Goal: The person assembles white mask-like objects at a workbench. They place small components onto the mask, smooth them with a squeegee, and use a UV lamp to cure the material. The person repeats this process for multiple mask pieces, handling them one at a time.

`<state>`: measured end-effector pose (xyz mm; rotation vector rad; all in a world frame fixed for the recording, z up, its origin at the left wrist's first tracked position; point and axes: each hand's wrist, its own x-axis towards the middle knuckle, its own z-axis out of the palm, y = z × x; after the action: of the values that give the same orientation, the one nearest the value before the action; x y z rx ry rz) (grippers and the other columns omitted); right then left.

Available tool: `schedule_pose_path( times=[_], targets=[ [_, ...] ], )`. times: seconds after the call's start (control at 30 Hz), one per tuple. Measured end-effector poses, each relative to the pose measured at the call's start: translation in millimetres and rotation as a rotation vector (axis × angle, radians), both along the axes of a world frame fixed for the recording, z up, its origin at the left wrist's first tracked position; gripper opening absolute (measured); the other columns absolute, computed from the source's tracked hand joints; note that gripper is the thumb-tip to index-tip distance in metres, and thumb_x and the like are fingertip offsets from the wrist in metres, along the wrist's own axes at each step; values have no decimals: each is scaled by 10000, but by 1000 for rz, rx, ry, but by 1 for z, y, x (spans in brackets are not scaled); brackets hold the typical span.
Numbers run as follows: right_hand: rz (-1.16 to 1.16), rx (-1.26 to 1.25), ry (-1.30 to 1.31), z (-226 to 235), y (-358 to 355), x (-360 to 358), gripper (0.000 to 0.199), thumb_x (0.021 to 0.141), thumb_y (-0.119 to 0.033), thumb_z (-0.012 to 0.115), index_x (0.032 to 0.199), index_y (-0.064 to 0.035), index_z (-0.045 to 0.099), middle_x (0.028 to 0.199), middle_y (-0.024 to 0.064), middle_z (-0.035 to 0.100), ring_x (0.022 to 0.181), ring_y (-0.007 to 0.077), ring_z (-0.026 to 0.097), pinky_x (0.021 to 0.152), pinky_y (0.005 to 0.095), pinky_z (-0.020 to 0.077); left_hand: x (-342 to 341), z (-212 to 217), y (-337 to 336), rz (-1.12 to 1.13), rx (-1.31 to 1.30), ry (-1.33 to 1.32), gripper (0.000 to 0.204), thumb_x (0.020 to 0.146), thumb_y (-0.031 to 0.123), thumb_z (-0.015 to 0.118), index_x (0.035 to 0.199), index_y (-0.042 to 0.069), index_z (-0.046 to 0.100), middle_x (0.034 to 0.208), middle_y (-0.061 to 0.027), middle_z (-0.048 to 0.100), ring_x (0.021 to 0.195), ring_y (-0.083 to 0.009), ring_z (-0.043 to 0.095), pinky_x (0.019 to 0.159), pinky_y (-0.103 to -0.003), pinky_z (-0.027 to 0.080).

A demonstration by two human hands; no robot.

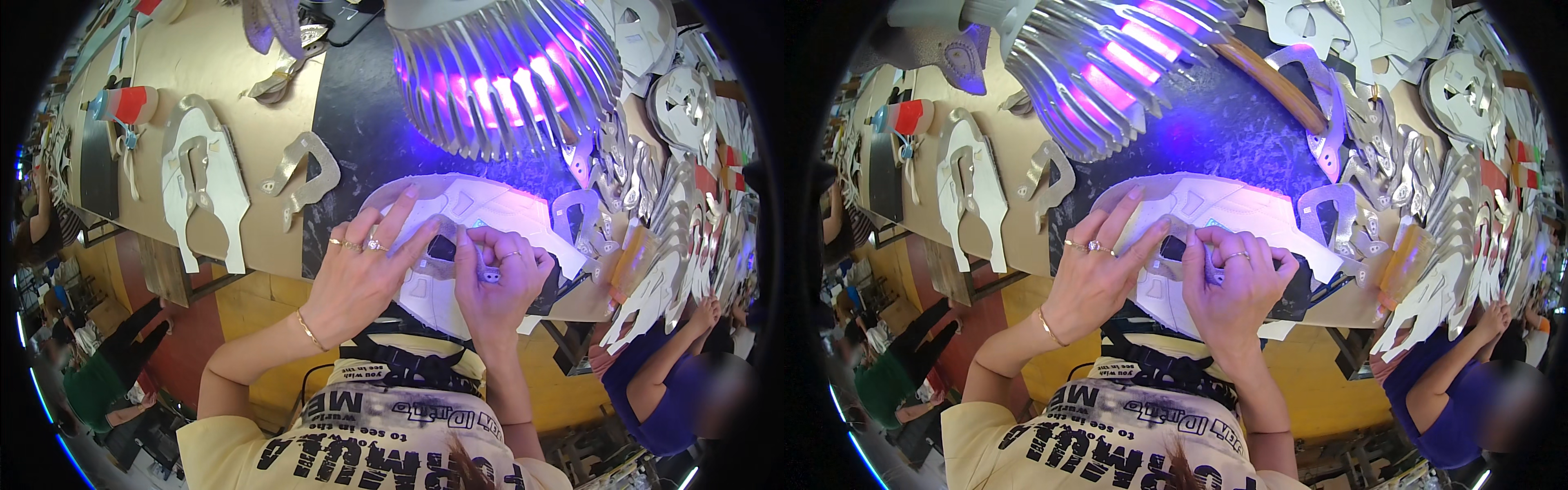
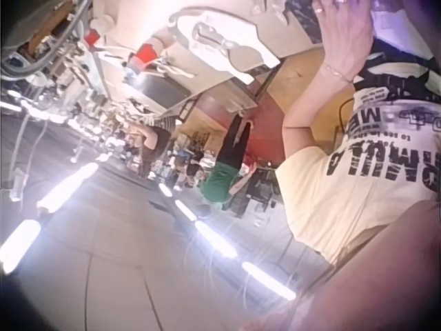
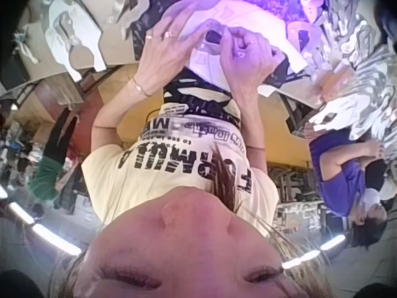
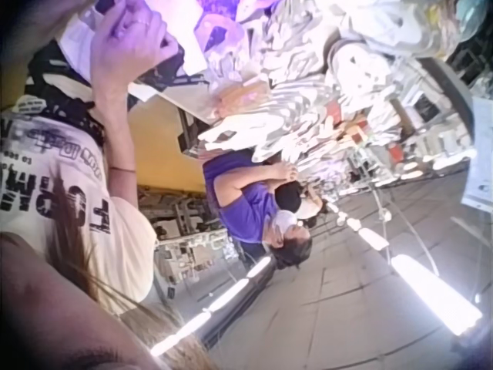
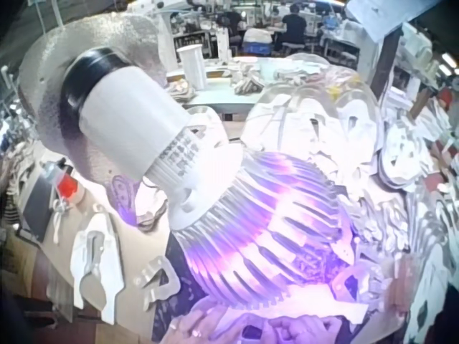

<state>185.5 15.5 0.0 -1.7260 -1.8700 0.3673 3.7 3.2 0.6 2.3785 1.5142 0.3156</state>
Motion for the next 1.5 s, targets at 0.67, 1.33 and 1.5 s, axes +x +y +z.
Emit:
schedule_pose_path(
  times=[0.67, 1.33, 1.5],
  targets=[
    [17, 26, 23, -8, -1, 0, 102, 806, -141, 773, 833, -108, 681, 676, -53, 541, 614, 113, 478, 764, 332, 307, 7, -13, -10, 44, 168, 49, 611, 745, 85, 666, 1350, 112, 582, 1472, -169, 435, 1066, -258, 519, 822, -369, 443],
    [-70, 110, -187, -4, -4, -8, 108, 828, -236, 749, 856, -152, 687, 710, -47, 558, 690, 143, 520, 764, 354, 288, 19, 10, -9, 115, 201, 217, 548, 767, 122, 683, 1301, 236, 633, 1475, -124, 446, 1265, -257, 477, 1048, -463, 273],
    [-100, 37, -162, 2, -10, 7, 111, 825, -233, 755, 897, -164, 705, 760, -43, 587, 737, 149, 542, 777, 362, 294, 16, 10, -2, 126, 122, 125, 480, 805, 148, 676, 1278, 229, 657, 1475, -153, 462, 1299, -278, 454, 1092, -468, 236]
  ],
)
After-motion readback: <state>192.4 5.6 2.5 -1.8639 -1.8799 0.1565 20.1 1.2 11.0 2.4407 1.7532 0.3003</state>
